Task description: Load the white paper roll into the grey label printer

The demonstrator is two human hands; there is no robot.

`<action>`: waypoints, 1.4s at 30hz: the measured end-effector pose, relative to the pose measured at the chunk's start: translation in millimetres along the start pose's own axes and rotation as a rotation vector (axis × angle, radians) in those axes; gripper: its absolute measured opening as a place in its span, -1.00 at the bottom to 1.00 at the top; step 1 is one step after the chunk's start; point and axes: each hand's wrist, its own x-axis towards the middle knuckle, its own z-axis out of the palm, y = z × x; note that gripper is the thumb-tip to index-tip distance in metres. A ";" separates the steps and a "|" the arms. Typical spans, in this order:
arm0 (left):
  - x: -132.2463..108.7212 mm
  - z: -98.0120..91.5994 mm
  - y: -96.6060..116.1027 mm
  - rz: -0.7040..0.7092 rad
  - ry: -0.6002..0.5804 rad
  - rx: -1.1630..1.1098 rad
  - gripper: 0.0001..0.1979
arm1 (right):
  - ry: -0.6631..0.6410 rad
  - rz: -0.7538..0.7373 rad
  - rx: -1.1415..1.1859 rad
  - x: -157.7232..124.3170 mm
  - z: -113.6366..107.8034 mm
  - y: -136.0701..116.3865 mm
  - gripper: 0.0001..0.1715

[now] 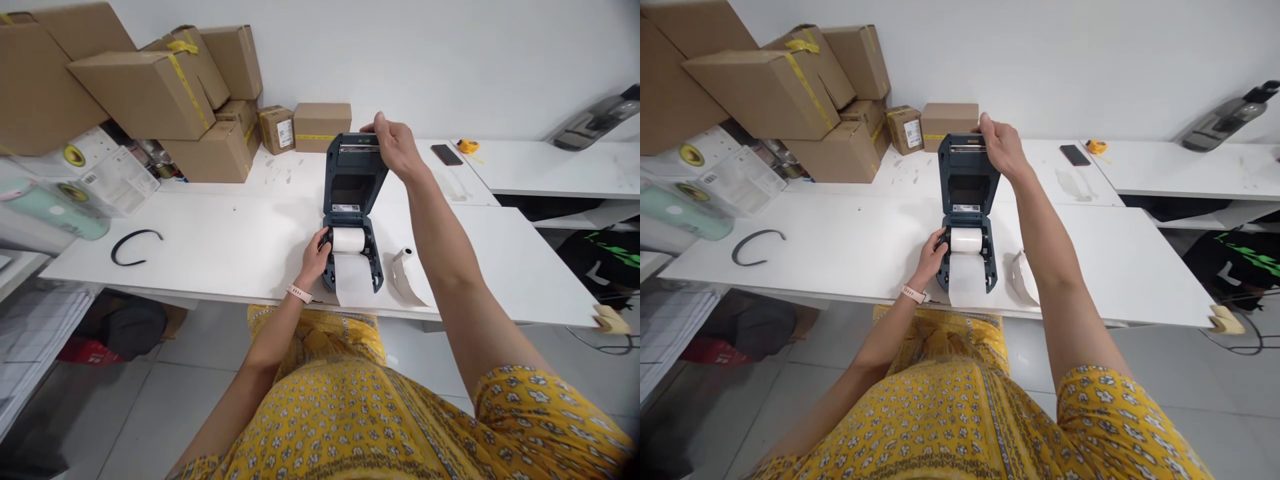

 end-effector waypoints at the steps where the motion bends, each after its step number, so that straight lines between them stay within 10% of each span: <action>1: -0.1 0.2 0.6 -0.001 0.000 -0.011 -0.49 | -0.012 0.011 0.010 -1.7 2.6 -0.2 -0.07; 9: -21.7 0.3 5.5 -0.107 0.076 -0.183 -0.36 | 0.101 -0.014 -0.046 -154.8 -4.7 -74.1 -0.39; 16: -62.9 3.0 26.6 -0.072 0.160 -0.169 -0.40 | -0.052 0.120 -0.083 -292.7 29.7 -79.8 -0.37; 24: -81.4 24.8 38.0 -0.159 0.078 -0.205 -0.13 | 0.059 0.447 0.020 -294.0 42.2 -90.3 -0.46; 31: -81.1 21.3 39.2 -0.205 0.062 -0.303 -0.18 | 0.037 0.959 0.639 -296.4 49.3 -73.6 0.16; 42: -77.1 14.4 38.3 -0.149 0.051 -0.160 -0.24 | 0.168 0.916 0.695 -301.7 53.0 -72.6 -0.01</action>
